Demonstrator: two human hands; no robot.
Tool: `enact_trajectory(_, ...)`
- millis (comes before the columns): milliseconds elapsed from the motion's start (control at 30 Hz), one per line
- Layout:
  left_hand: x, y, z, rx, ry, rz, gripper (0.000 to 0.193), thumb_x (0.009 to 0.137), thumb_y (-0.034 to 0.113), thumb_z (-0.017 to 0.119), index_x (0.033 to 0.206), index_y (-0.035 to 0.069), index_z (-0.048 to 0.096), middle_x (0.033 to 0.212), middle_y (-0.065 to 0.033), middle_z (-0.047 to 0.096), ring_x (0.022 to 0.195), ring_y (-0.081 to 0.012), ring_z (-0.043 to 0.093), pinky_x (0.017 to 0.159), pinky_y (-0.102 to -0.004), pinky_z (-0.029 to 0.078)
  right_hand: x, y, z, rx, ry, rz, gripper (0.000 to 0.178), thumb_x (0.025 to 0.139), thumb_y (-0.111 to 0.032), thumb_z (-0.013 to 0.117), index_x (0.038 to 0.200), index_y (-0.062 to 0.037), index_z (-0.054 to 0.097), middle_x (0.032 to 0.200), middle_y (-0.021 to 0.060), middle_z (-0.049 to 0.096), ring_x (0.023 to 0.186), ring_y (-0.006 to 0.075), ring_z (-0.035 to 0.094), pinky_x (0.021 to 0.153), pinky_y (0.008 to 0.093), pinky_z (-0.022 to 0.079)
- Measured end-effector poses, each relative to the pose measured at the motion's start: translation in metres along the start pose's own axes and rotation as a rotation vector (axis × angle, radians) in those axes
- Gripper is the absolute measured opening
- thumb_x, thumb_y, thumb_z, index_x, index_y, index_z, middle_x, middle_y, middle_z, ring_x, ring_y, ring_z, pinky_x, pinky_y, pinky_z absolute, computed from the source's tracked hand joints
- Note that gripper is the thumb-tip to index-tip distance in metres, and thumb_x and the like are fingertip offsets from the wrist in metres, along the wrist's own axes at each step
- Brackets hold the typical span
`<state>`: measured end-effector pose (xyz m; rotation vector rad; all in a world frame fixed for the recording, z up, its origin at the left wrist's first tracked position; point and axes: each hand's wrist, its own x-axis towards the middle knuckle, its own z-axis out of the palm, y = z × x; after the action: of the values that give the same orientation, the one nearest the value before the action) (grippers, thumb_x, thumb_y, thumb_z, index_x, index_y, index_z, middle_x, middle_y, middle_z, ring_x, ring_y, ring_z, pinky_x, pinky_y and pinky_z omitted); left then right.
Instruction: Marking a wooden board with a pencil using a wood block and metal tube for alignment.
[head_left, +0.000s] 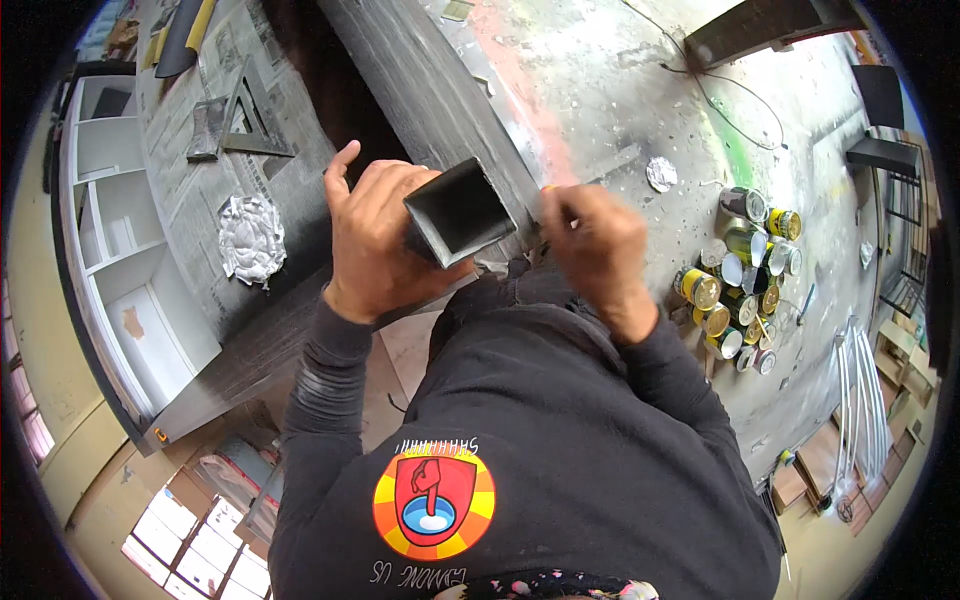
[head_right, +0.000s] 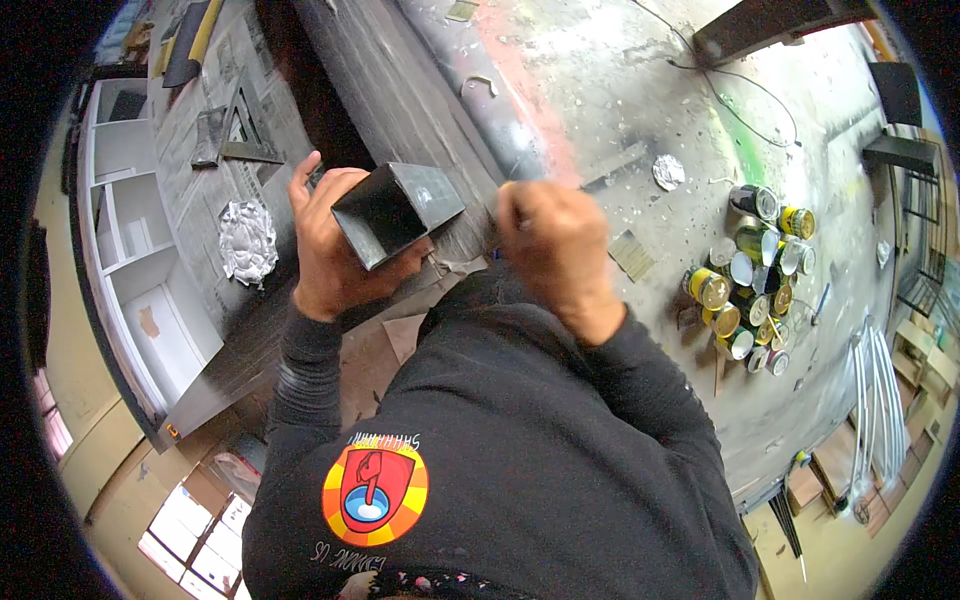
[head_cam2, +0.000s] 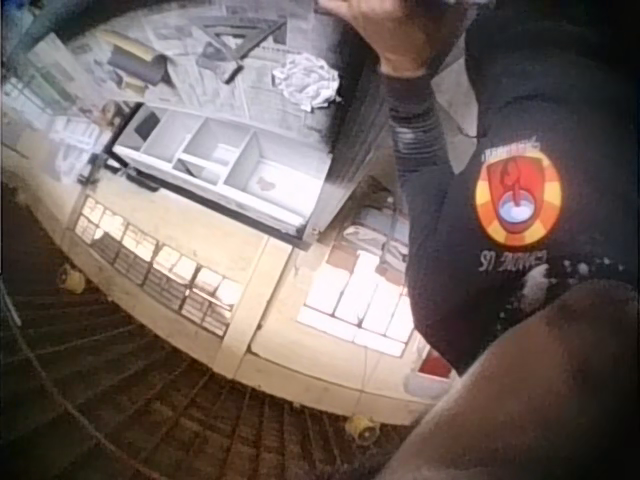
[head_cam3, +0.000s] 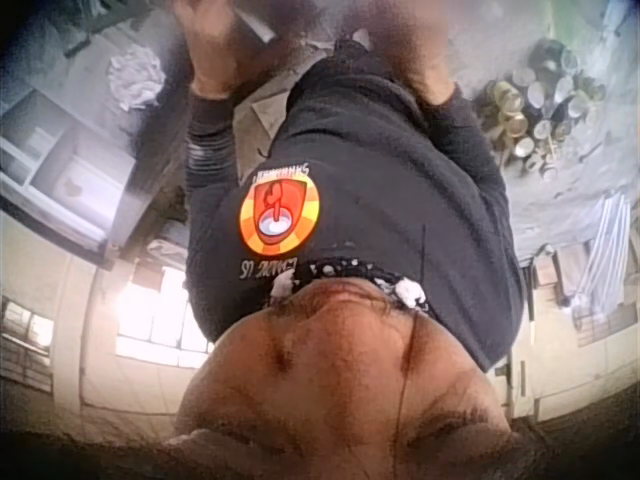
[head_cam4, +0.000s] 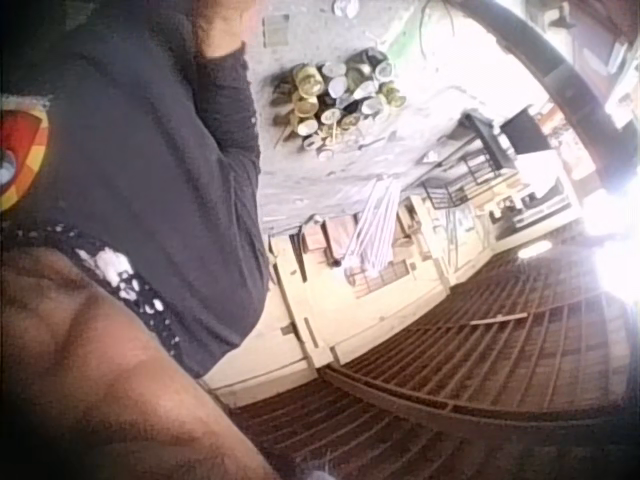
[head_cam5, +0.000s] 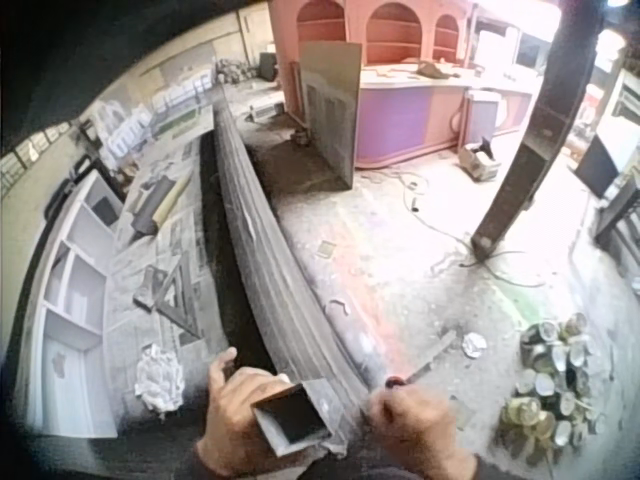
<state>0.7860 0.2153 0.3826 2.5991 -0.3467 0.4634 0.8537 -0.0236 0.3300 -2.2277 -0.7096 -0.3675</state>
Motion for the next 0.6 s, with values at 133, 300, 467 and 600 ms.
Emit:
enact_trajectory(133,-0.003,-0.003,0.004,-0.005,0.017,0.0,0.053,0.061,0.03,0.089,0.105,0.007,0.072,0.099,-0.009,0.069,0.098,-0.0311,0.068,0.115,-0.0579,0.031,0.013,0.012,-0.026,0.292,-0.011,0.397,0.003,0.089,-0.005,0.072,0.088,-0.0019,0.071,0.068,0.0129,0.065,0.059,0.0136,0.064,0.057,0.0294,0.05)
enact_trajectory(300,-0.007,-0.003,0.01,0.031,-0.018,-0.028,0.069,0.065,0.045,0.087,0.118,0.006,0.066,0.11,-0.0094,0.069,0.109,-0.0309,0.065,0.117,-0.059,0.026,0.016,0.025,-0.028,0.42,-0.289,0.286,0.024,0.085,0.005,0.065,0.105,-0.0059,0.074,0.075,0.0089,0.066,0.067,0.0141,0.064,0.063,0.03,0.051)
enact_trajectory(467,-0.016,0.004,0.008,-0.021,-0.045,-0.135,0.083,0.064,0.036,0.088,0.134,0.005,0.055,0.127,-0.014,0.061,0.121,-0.0359,0.058,0.114,-0.0582,0.032,0.054,0.023,-0.017,0.521,-0.536,-0.085,0.042,0.085,-0.005,0.075,0.126,-0.0022,0.067,0.121,0.0178,0.064,0.103,0.0319,0.067,0.089,0.0379,0.054)
enact_trajectory(600,-0.03,0.003,0.012,-0.004,-0.116,-0.207,0.092,0.063,0.034,0.089,0.141,0.004,0.05,0.138,-0.0178,0.053,0.129,-0.0387,0.052,0.114,-0.0567,0.033,0.074,0.016,0.002,0.475,-0.651,-0.325,0.091,0.069,-0.029,0.092,0.148,-0.0083,0.052,0.141,0.0219,0.051,0.126,0.0401,0.058,0.105,0.0464,0.049)
